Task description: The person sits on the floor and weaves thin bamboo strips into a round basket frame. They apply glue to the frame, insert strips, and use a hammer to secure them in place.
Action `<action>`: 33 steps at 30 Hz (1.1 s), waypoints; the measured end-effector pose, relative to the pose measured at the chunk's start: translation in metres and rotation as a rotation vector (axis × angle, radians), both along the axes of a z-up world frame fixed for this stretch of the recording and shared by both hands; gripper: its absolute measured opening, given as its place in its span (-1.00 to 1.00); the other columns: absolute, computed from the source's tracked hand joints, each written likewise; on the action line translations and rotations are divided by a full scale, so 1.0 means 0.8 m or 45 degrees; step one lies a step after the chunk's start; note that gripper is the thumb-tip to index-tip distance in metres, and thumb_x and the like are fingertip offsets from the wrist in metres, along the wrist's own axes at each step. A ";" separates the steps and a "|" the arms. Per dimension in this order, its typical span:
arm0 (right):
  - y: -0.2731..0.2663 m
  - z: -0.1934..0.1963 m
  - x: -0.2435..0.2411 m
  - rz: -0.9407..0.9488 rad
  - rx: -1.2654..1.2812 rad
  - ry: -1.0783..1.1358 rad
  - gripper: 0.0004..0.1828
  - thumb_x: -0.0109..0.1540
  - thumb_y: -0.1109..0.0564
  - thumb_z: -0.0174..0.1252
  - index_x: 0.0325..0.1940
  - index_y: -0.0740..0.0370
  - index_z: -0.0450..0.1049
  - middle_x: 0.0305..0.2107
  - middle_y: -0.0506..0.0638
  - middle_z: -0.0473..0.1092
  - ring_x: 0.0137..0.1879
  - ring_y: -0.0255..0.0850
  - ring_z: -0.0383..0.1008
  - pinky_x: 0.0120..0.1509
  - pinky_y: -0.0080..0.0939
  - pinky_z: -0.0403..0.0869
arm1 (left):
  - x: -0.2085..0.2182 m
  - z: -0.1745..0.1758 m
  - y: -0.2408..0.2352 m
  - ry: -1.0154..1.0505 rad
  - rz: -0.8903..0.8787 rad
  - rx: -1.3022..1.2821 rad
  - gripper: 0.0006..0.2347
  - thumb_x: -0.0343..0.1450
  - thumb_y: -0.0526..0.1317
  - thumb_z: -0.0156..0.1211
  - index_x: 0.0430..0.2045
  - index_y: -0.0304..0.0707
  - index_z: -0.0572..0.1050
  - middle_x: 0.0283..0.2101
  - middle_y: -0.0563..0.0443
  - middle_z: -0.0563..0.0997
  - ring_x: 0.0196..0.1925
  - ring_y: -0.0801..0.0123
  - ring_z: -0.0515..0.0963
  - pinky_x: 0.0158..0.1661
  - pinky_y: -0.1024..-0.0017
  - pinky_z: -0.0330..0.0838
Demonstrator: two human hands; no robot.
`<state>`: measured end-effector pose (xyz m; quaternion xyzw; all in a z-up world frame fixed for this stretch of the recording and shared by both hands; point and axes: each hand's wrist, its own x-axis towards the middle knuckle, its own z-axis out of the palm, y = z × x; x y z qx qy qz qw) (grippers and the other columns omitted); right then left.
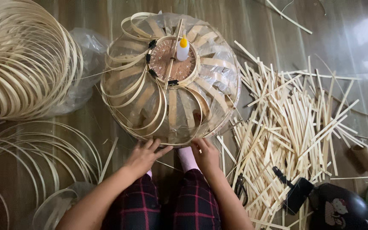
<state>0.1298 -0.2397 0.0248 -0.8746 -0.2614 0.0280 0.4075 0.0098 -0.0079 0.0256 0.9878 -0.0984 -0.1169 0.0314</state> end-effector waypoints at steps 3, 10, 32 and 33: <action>0.005 -0.015 -0.001 -0.004 -0.002 -0.001 -0.91 0.20 0.15 0.30 -0.21 0.14 0.57 -0.29 0.03 0.55 -0.23 0.05 0.58 -0.18 -0.04 0.54 | 0.003 0.002 -0.003 -0.020 -0.030 0.018 -0.28 0.31 -0.36 0.11 0.42 0.36 0.13 0.22 -0.12 0.35 0.24 0.07 0.38 0.21 -0.21 0.29; 0.002 -0.027 -0.004 0.016 0.099 0.215 -0.87 0.21 0.20 0.30 -0.16 0.20 0.58 -0.31 0.09 0.54 -0.27 -0.04 0.62 -0.23 -0.11 0.55 | 0.007 -0.005 -0.005 0.221 -0.010 0.019 -0.23 0.37 -0.41 0.05 0.49 0.36 -0.04 0.33 -0.21 0.27 0.34 -0.09 0.31 0.16 -0.15 0.34; -0.007 -0.017 0.167 -0.442 0.167 0.566 -0.43 0.28 0.03 0.23 0.37 0.14 0.33 0.12 0.12 0.42 0.23 -0.03 0.43 0.34 0.03 0.39 | -0.012 -0.029 0.008 -0.187 0.157 -0.117 -0.30 0.29 -0.32 0.11 0.42 0.10 0.10 0.24 -0.08 0.45 0.25 0.04 0.42 0.17 0.00 0.33; -0.006 -0.022 0.165 -0.416 0.152 0.456 -0.44 0.27 0.03 0.25 0.35 0.15 0.35 0.11 0.13 0.44 0.22 -0.02 0.45 0.33 0.03 0.41 | -0.016 -0.035 0.007 -0.247 0.202 -0.166 -0.34 0.31 -0.31 0.10 0.41 0.05 0.16 0.22 -0.08 0.47 0.24 0.06 0.43 0.18 0.02 0.33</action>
